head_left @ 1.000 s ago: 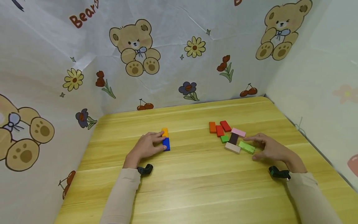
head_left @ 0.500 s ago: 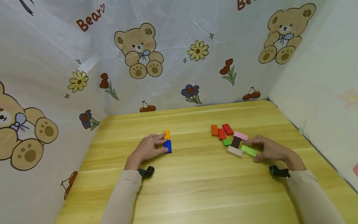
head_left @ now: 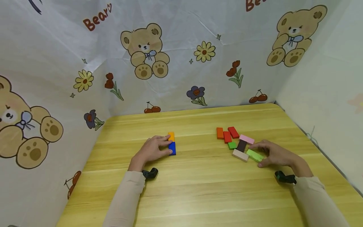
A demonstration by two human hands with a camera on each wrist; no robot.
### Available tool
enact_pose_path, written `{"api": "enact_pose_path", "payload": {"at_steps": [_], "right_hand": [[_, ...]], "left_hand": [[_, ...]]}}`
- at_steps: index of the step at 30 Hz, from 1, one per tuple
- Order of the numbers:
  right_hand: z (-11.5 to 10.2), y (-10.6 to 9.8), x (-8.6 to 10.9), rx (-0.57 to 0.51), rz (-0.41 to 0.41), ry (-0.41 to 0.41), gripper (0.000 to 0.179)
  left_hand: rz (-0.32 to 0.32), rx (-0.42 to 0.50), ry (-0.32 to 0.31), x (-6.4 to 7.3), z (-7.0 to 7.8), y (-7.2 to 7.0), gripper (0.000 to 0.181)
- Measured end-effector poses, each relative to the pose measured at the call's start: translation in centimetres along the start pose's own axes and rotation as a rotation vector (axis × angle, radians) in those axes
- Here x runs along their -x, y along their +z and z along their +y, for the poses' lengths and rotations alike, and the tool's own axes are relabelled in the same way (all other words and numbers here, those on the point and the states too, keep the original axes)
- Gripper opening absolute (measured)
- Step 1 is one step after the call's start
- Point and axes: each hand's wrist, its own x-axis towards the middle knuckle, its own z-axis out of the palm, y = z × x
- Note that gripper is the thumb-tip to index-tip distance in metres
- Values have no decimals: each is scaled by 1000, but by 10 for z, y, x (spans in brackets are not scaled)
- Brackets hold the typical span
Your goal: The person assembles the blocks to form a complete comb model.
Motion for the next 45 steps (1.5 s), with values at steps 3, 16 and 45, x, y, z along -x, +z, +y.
{"api": "enact_pose_path", "payload": {"at_steps": [3, 16, 45], "right_hand": [[-1, 4, 2, -2, 17, 9, 66], [0, 9, 11, 17, 73, 21, 65], [-61, 11, -17, 79, 413, -47, 62]], "left_hand": [[-14, 4, 2, 0, 1, 0, 60], [-24, 5, 11, 0, 1, 3, 61], [-30, 22, -26, -1, 1, -3, 61]]}}
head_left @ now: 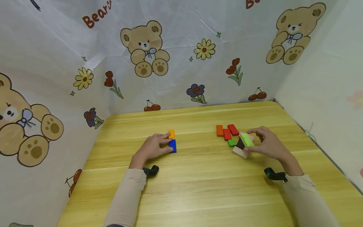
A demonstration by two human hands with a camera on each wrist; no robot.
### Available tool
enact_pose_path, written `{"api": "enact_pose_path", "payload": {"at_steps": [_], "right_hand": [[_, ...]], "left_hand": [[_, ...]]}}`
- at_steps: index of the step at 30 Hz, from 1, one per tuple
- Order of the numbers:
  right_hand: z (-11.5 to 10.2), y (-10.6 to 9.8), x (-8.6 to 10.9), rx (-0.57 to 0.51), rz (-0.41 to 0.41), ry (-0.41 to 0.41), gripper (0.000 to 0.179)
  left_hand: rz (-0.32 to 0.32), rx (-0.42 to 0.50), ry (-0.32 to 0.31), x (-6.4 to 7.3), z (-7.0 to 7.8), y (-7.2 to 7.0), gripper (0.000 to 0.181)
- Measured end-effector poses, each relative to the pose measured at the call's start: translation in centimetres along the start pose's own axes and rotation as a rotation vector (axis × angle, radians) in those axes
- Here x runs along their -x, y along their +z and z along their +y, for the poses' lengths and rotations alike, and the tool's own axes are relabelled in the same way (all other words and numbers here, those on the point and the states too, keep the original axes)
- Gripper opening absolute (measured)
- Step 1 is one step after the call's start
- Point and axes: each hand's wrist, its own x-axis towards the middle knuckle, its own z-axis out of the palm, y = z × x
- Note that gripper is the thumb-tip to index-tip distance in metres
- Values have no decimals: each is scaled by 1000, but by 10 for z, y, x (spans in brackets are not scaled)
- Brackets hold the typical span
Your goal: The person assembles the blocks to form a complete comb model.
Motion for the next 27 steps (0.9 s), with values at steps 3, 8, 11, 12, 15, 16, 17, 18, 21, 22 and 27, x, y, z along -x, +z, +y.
{"api": "enact_pose_path", "payload": {"at_steps": [3, 8, 11, 12, 15, 16, 17, 18, 21, 22, 27], "right_hand": [[-12, 4, -2, -24, -8, 4, 61], [-30, 17, -4, -63, -34, 25, 61], [-41, 27, -6, -66, -14, 16, 63], [-44, 30, -7, -64, -4, 12, 64], [-56, 40, -11, -45, 21, 13, 68], [-61, 43, -12, -40, 26, 17, 70], [-65, 46, -14, -41, 26, 21, 71], [-69, 49, -16, -46, 26, 27, 72], [-80, 59, -20, -85, 22, 52, 74], [-83, 62, -21, -99, 21, 59, 75], [-101, 76, -26, -188, 9, 83, 78]], "left_hand": [[-1, -5, 9, -1, 1, -1, 62], [0, -18, 9, -1, 1, 1, 61], [-4, -16, -4, 0, 0, 3, 60], [-6, -15, -9, 0, 0, 4, 60], [-4, -13, -17, 1, 0, 5, 60], [-1, -11, -17, 1, 0, 5, 60], [3, -12, -21, 1, -1, 5, 60], [6, -11, -19, 1, -1, 5, 59], [18, -7, -15, 1, -2, 4, 59], [20, -8, -12, 1, -2, 4, 59], [22, -24, -4, -1, -3, 3, 61]]}}
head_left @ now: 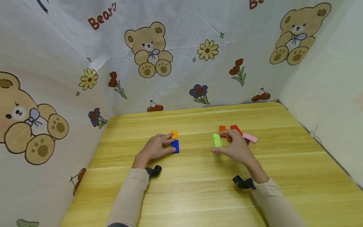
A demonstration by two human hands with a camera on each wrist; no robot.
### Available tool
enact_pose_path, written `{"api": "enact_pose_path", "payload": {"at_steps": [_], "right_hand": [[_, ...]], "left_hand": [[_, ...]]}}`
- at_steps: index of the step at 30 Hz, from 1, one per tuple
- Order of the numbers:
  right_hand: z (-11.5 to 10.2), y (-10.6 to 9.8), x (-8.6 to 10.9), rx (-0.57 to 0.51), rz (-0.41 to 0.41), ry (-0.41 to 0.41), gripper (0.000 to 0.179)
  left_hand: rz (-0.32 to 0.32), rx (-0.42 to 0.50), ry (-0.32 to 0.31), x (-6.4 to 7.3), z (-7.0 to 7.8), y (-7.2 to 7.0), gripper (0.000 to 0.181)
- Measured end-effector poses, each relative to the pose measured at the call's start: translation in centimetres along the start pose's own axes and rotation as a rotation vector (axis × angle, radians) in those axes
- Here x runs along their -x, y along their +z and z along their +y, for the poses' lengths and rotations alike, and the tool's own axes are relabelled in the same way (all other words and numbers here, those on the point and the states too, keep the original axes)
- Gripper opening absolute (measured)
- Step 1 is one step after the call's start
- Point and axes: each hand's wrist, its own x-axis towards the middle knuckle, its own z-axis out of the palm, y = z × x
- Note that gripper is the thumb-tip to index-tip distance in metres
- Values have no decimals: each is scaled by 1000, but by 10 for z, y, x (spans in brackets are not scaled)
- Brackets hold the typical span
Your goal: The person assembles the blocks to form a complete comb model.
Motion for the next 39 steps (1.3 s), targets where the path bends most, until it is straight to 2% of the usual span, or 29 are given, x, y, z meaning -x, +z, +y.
{"api": "enact_pose_path", "payload": {"at_steps": [8, 24, 32, 39], "right_hand": [[-25, 36, -2, 10, -26, 20, 77], [-64, 101, 0, -3, -96, 124, 71], [-76, 124, -1, 71, -156, 89, 72], [-80, 135, 0, 193, -150, 55, 77]], "left_hand": [[8, -4, 3, 0, 1, -1, 60], [5, -4, 5, 1, 3, -2, 60], [6, -15, 19, 1, 3, -3, 60], [3, -20, 24, -1, -1, -1, 59]]}}
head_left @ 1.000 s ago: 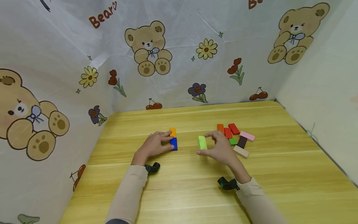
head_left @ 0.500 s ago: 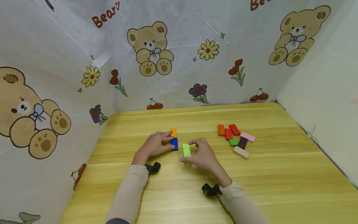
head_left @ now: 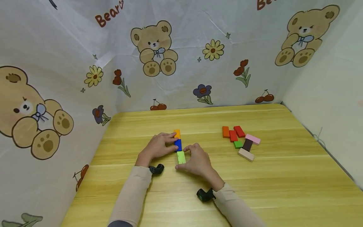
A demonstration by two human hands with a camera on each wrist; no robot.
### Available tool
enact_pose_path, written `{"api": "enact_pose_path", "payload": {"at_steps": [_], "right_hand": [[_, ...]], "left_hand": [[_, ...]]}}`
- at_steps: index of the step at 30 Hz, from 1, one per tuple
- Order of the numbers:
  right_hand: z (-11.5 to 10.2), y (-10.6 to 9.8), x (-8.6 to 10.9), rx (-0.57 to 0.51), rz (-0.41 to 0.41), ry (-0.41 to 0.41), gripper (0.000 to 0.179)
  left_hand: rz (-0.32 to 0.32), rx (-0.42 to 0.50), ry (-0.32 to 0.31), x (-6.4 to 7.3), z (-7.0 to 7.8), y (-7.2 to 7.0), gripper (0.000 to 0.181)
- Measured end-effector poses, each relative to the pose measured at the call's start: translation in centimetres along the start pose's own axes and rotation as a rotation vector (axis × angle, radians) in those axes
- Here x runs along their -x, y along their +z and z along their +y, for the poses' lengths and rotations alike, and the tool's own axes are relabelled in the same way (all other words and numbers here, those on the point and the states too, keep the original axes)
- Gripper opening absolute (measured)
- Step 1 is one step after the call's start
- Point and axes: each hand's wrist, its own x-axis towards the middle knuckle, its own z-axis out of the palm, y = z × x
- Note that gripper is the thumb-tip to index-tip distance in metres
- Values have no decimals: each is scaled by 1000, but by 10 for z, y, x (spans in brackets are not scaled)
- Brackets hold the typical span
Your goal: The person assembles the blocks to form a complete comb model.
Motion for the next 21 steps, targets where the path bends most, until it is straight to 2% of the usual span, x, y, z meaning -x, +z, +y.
{"api": "enact_pose_path", "payload": {"at_steps": [8, 21], "right_hand": [[-2, 9, 0, 46, 11, 20, 78], [-10, 19, -1, 106, 97, 57, 81]], "left_hand": [[-9, 2, -12, 2, 0, 2, 58], [7, -4, -3, 0, 2, 0, 57]]}}
